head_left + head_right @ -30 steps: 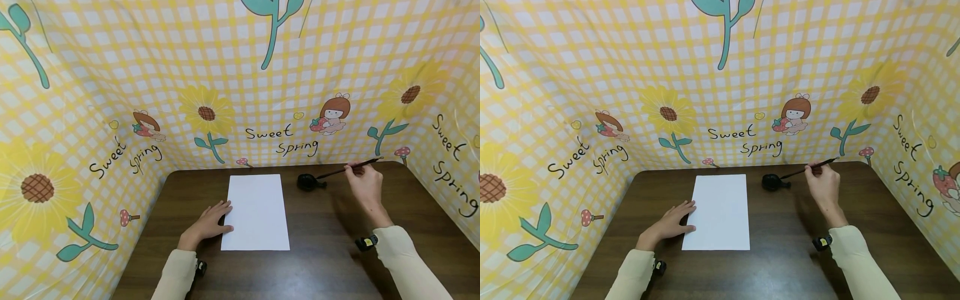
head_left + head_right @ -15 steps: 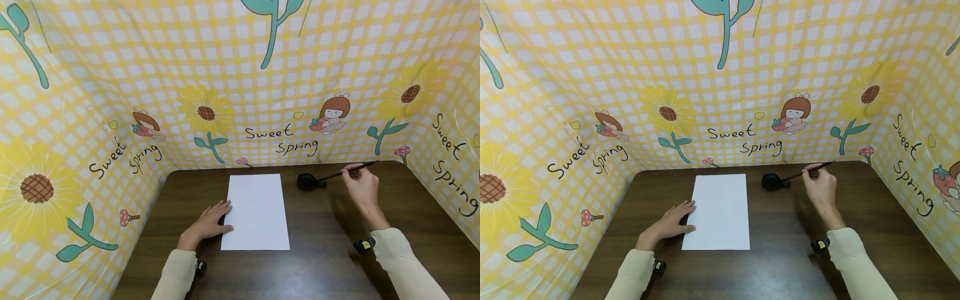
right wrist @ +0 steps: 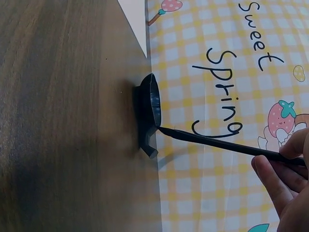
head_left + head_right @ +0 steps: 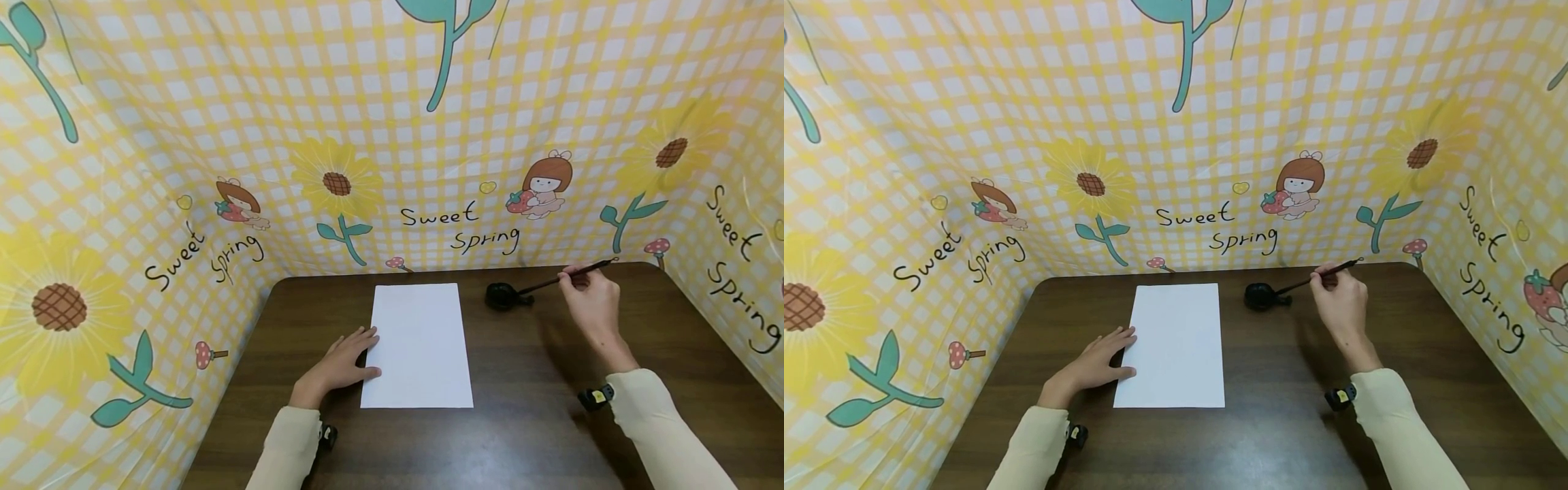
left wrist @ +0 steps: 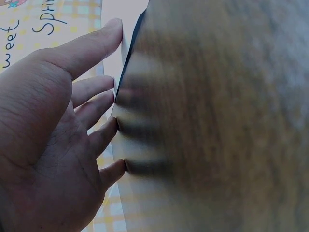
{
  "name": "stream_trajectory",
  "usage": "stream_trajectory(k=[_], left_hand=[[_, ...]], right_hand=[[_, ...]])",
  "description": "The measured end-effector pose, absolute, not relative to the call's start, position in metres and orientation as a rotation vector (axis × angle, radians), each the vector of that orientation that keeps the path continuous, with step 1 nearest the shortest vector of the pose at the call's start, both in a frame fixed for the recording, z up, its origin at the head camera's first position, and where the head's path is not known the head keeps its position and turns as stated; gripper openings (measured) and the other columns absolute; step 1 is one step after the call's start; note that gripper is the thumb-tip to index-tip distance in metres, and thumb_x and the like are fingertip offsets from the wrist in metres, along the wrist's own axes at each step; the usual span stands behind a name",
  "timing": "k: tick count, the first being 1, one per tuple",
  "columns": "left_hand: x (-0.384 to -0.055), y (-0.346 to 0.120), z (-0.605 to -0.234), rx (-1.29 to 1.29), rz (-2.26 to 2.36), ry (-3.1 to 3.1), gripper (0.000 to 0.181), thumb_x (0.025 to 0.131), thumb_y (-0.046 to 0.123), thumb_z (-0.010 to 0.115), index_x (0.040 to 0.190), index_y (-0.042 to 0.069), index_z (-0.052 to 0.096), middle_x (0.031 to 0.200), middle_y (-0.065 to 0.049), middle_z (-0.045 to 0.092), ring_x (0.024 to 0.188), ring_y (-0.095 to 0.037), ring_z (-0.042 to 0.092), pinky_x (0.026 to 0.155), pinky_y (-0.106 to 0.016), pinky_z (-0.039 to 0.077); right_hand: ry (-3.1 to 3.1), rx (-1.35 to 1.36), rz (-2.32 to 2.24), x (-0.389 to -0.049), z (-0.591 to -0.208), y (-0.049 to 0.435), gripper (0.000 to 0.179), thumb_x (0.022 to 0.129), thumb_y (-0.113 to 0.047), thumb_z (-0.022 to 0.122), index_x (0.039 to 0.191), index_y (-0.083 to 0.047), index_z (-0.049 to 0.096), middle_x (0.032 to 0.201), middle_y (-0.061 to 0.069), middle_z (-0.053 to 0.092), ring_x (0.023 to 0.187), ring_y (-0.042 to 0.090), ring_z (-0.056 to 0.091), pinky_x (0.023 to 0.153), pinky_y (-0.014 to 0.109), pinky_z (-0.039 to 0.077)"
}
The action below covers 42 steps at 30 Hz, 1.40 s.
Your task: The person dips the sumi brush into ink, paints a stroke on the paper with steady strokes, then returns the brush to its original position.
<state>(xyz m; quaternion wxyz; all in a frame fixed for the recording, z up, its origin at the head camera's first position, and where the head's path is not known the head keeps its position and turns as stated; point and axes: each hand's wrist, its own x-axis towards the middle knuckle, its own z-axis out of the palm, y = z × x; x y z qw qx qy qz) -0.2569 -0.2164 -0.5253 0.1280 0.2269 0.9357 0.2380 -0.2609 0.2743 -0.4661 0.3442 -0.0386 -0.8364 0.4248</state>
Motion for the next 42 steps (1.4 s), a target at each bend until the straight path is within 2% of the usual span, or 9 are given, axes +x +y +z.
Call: stream_trajectory(k=[6,16,32,42], left_hand=[[-0.257,-0.217,-0.525,0.643,0.683,2.718,0.077,0.099,0.039,0.075,0.163,0.009,0.044,0.176,-0.006,0.030,0.166,-0.034,0.019,0.131,-0.068,0.011],[-0.256,-0.216,-0.525,0.644,0.681,2.727,0.076,0.099,0.037,0.076,0.162,0.008,0.045,0.175,-0.008,0.032,0.166,-0.035,0.021,0.131,-0.069,0.013],[-0.256,-0.215,-0.524,0.640,0.679,2.726,0.076,0.099,0.038,0.076,0.162,0.008,0.045,0.175,-0.008,0.032,0.166,-0.035,0.021,0.131,-0.069,0.012],[-0.256,-0.214,-0.524,0.632,0.699,2.716,0.077,0.100,0.038,0.075,0.163,0.008,0.044,0.176,-0.008,0.030,0.166,-0.035,0.019,0.131,-0.068,0.010]], right_hand=[[-2.170,-0.081,1.049,-0.260,-0.464,0.275,0.015,0.100,-0.012,0.071,0.101,0.002,0.076,0.100,0.021,0.079,0.077,-0.030,0.051,0.071,-0.004,0.041],[-2.151,-0.071,1.042,-0.257,-0.458,0.275,0.015,0.099,-0.010,0.071,0.103,0.004,0.076,0.100,0.022,0.079,0.078,-0.030,0.051,0.071,-0.005,0.041],[-2.053,-0.008,1.243,-0.252,-0.443,0.266,0.018,0.100,-0.009,0.073,0.105,0.008,0.074,0.098,0.027,0.077,0.073,-0.021,0.064,0.068,0.001,0.051],[-2.015,0.038,1.259,-0.253,-0.434,0.260,0.015,0.099,-0.006,0.074,0.106,0.008,0.076,0.098,0.028,0.078,0.074,-0.021,0.066,0.071,0.001,0.052]])
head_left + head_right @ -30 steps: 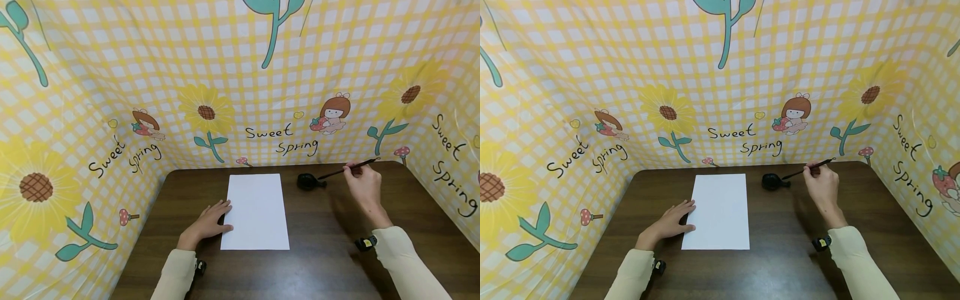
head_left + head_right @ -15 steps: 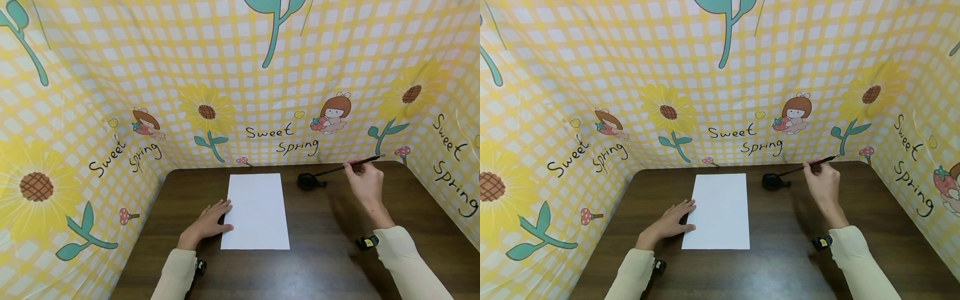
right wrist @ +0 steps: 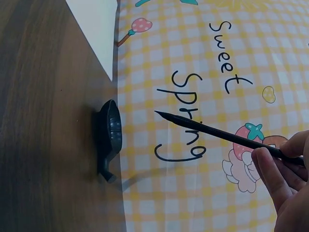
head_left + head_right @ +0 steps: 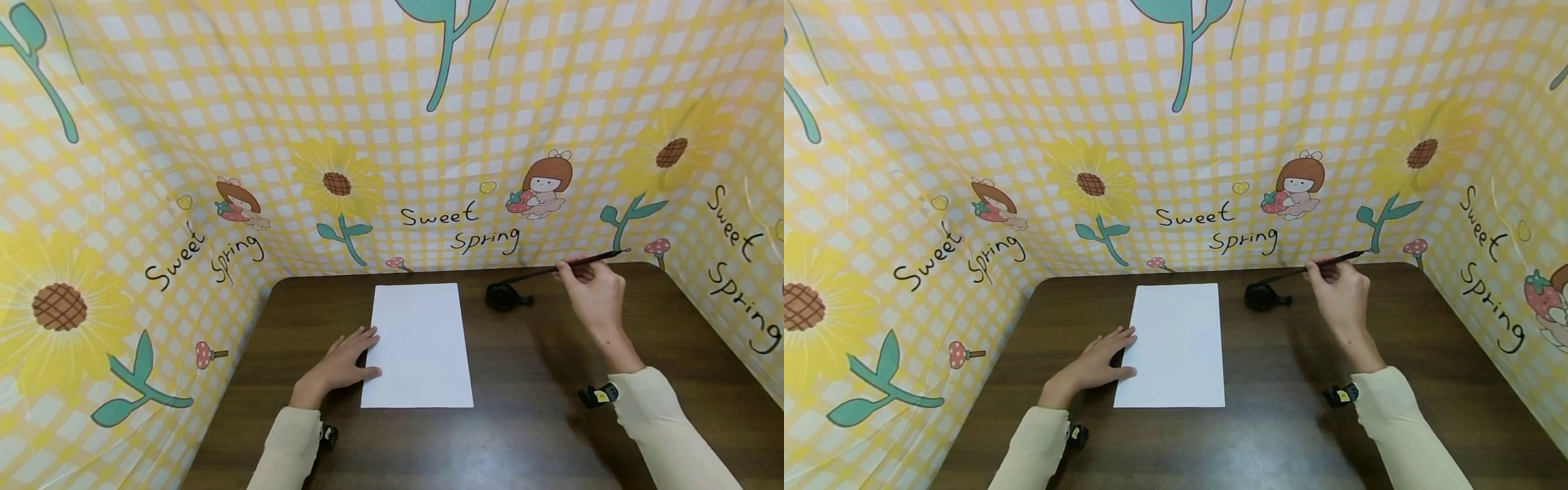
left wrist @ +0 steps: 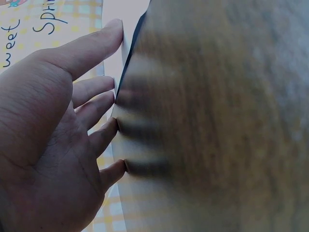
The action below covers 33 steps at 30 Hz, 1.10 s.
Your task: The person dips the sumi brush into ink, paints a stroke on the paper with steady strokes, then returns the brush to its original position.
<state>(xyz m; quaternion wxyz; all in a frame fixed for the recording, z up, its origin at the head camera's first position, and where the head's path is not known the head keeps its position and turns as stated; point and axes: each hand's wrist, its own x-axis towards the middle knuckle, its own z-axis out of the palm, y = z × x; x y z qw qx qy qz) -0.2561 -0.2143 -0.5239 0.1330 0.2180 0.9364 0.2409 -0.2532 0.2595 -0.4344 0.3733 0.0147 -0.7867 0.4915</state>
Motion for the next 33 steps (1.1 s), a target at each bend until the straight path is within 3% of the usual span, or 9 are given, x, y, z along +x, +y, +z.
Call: stream_trajectory(k=[9,33], left_hand=[[-0.257,-0.214,-0.523,0.630,0.687,2.719,0.077,0.099,0.039,0.076,0.163,0.008,0.044,0.176,-0.008,0.031,0.166,-0.035,0.020,0.131,-0.069,0.011],[-0.258,-0.216,-0.525,0.652,0.663,2.722,0.079,0.099,0.042,0.075,0.163,0.008,0.044,0.176,-0.008,0.031,0.166,-0.035,0.020,0.131,-0.069,0.012]], right_hand=[[-1.976,0.062,1.317,-0.252,-0.430,0.256,0.014,0.099,-0.006,0.075,0.105,0.007,0.076,0.100,0.027,0.078,0.075,-0.015,0.070,0.071,0.007,0.056],[-2.009,0.103,1.297,-0.248,-0.416,0.243,0.013,0.098,-0.007,0.077,0.104,0.004,0.078,0.095,0.025,0.080,0.073,-0.016,0.069,0.069,0.003,0.053]])
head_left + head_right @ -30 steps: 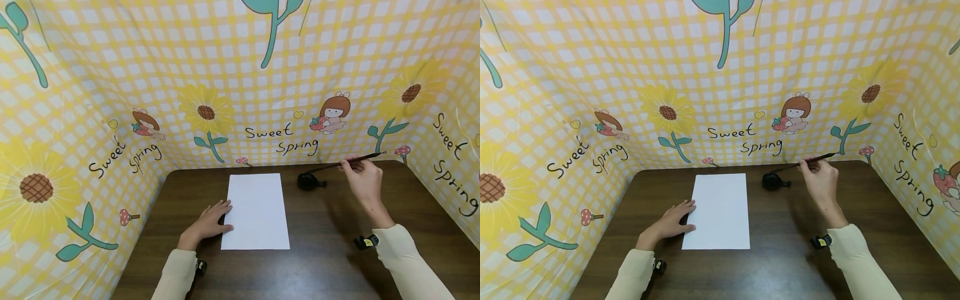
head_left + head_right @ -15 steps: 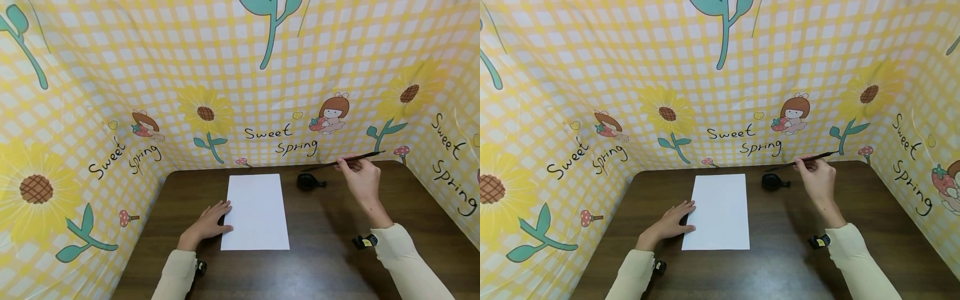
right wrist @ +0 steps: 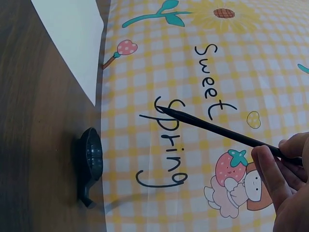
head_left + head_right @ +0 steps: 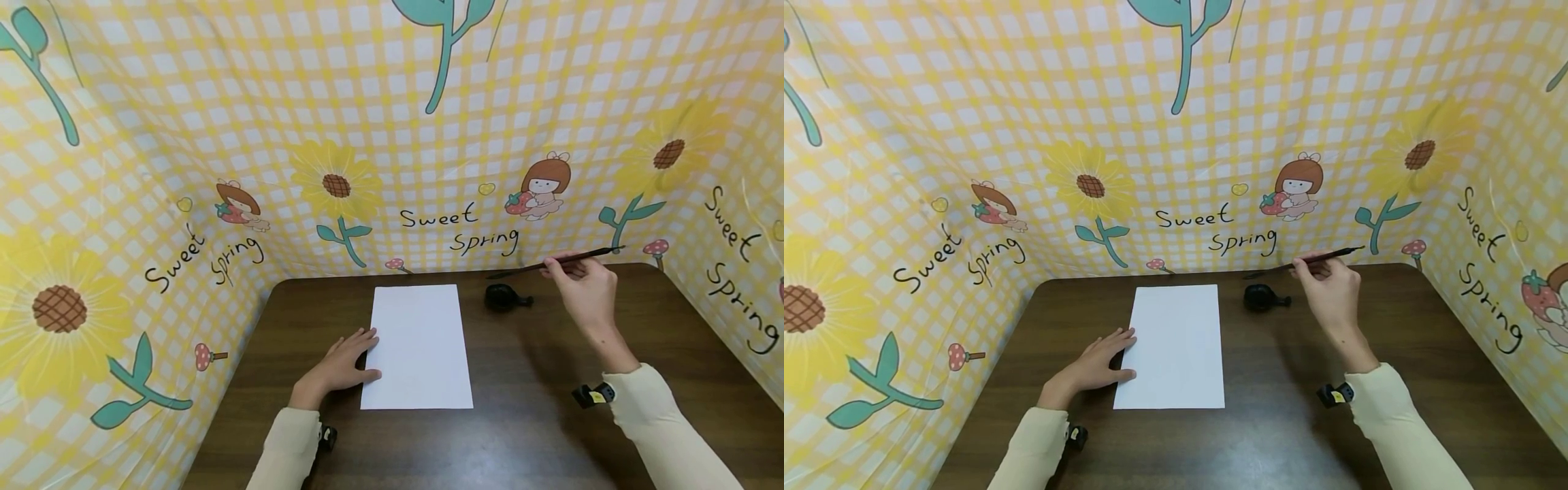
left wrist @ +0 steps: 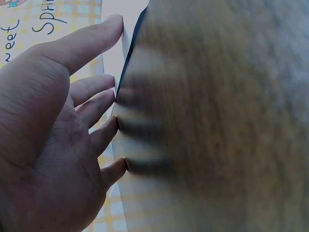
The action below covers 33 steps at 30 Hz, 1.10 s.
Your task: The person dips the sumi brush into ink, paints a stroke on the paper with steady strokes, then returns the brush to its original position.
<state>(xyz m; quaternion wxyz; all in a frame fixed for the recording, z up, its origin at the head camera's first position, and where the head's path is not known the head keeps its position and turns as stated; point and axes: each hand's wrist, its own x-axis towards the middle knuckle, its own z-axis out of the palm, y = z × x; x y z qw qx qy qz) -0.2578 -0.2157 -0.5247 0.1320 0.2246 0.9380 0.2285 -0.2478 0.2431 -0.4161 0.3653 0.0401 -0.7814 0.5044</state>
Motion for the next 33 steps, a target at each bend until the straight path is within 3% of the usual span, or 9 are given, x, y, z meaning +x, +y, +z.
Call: stream_trajectory(k=[33], left_hand=[[-0.258,-0.215,-0.525,0.649,0.653,2.724,0.078,0.099,0.040,0.075,0.163,0.008,0.044,0.176,-0.008,0.030,0.166,-0.035,0.020,0.131,-0.069,0.012]], right_hand=[[-1.937,0.294,1.490,-0.246,-0.418,0.196,0.012,0.098,-0.005,0.076,0.103,0.005,0.076,0.095,0.024,0.079,0.078,-0.003,0.076,0.070,0.012,0.060]])
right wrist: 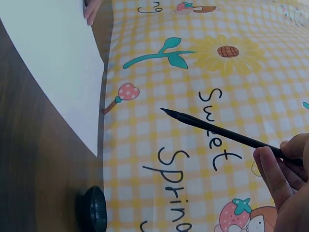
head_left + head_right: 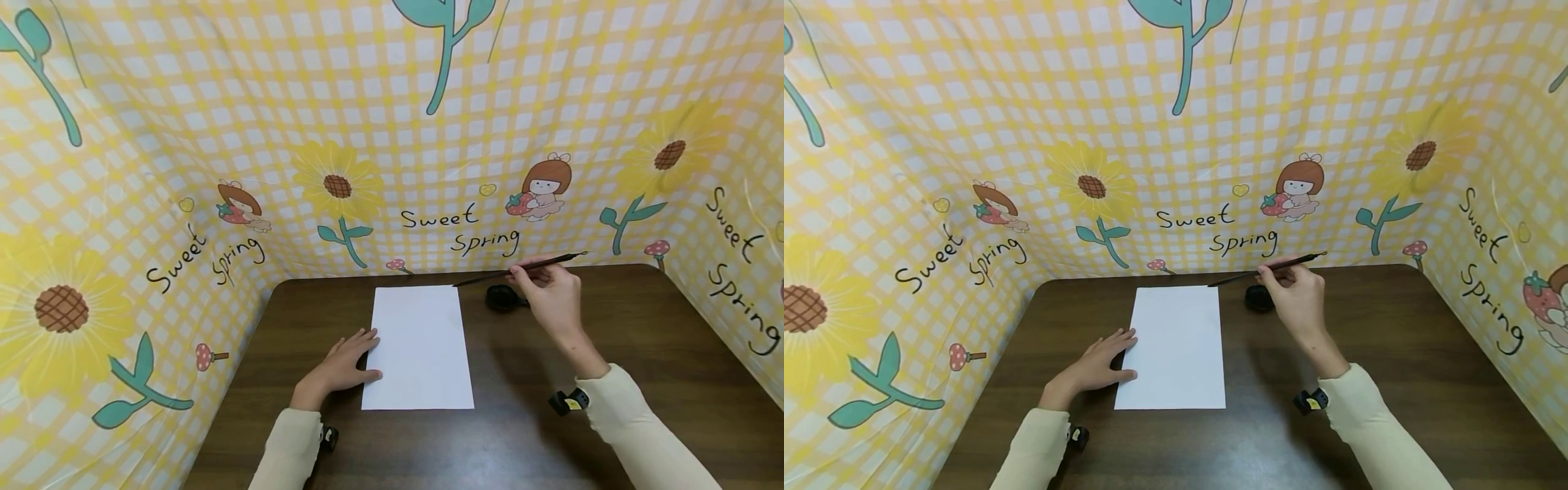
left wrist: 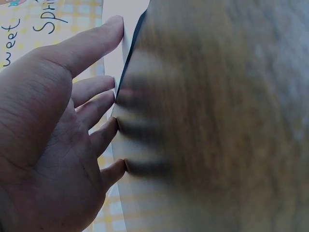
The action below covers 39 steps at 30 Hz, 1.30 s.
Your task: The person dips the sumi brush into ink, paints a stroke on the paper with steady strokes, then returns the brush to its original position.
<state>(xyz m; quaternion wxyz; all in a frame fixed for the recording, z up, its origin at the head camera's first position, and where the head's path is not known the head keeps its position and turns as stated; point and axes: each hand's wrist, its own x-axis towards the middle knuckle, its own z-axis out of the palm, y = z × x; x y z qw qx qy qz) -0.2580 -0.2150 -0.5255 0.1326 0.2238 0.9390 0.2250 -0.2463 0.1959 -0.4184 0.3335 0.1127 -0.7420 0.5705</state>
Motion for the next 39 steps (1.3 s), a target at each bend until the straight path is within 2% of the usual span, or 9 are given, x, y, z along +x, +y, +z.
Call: stream_trajectory(k=[11,20,32,39], left_hand=[[-0.257,-0.216,-0.525,0.655,0.657,2.732,0.078,0.100,0.042,0.075,0.163,0.008,0.044,0.176,-0.008,0.031,0.166,-0.036,0.020,0.130,-0.070,0.012],[-0.255,-0.217,-0.528,0.641,0.666,2.736,0.079,0.100,0.044,0.074,0.163,0.009,0.044,0.177,-0.007,0.030,0.166,-0.036,0.019,0.131,-0.069,0.011],[-0.257,-0.218,-0.530,0.635,0.633,2.736,0.078,0.099,0.043,0.074,0.164,0.012,0.044,0.177,-0.003,0.029,0.166,-0.033,0.019,0.131,-0.068,0.012],[-0.258,-0.216,-0.529,0.643,0.633,2.738,0.078,0.098,0.042,0.075,0.163,0.011,0.045,0.176,-0.005,0.031,0.166,-0.034,0.020,0.131,-0.068,0.013]], right_hand=[[-1.971,0.302,1.500,-0.248,-0.428,0.177,0.009,0.097,-0.003,0.077,0.103,0.003,0.076,0.097,0.023,0.080,0.078,-0.007,0.073,0.071,0.012,0.059],[-2.030,0.321,1.494,-0.250,-0.438,0.160,0.008,0.100,-0.010,0.076,0.102,-0.002,0.077,0.097,0.016,0.081,0.080,0.005,0.078,0.071,0.014,0.060],[-2.112,0.339,1.420,-0.248,-0.445,0.143,0.008,0.099,-0.013,0.077,0.098,-0.005,0.078,0.091,0.011,0.081,0.079,-0.001,0.076,0.071,0.012,0.059],[-2.096,0.376,1.445,-0.247,-0.449,0.136,0.007,0.097,-0.012,0.080,0.096,-0.006,0.078,0.089,0.009,0.081,0.080,0.013,0.080,0.071,0.014,0.060]])
